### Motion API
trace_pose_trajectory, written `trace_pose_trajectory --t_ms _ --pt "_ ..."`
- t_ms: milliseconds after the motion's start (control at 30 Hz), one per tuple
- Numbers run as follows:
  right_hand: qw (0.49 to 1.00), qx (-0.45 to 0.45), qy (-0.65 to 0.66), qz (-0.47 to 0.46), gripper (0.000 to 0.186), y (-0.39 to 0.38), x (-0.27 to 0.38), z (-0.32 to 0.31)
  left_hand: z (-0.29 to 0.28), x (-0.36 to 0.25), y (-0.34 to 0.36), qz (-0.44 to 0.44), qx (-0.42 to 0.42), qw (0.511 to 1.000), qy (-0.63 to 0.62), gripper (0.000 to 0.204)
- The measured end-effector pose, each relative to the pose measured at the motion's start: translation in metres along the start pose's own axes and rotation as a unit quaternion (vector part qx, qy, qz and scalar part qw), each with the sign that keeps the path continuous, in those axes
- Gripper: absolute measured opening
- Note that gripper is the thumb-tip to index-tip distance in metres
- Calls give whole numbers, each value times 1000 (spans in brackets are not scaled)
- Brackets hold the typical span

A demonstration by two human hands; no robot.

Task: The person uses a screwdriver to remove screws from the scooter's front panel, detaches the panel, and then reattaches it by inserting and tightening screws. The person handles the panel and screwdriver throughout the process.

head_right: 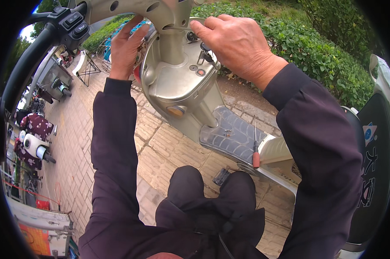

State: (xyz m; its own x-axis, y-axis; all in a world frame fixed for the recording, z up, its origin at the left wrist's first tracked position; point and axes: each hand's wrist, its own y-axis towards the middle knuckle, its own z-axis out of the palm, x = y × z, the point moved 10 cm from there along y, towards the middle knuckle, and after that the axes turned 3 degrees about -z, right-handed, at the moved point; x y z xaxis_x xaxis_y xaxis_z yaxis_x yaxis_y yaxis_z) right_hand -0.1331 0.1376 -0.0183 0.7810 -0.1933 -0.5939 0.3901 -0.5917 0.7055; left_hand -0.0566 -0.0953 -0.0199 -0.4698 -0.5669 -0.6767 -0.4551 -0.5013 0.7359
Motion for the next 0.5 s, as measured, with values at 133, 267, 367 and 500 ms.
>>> trace_pose_trajectory --t_ms 133,267,367,500 --pt "1000 -4 -3 10 37 0 1 -3 29 -44 -73 22 9 994 104 26" --pt "999 -21 26 19 34 0 -3 -3 93 -8 -80 -165 79 976 -115 29" --pt "999 -20 31 26 28 1 -4 1 125 14 -71 -231 82 929 -277 28" --pt "999 11 21 39 23 8 -4 -1 137 42 -56 -289 58 858 -421 24"
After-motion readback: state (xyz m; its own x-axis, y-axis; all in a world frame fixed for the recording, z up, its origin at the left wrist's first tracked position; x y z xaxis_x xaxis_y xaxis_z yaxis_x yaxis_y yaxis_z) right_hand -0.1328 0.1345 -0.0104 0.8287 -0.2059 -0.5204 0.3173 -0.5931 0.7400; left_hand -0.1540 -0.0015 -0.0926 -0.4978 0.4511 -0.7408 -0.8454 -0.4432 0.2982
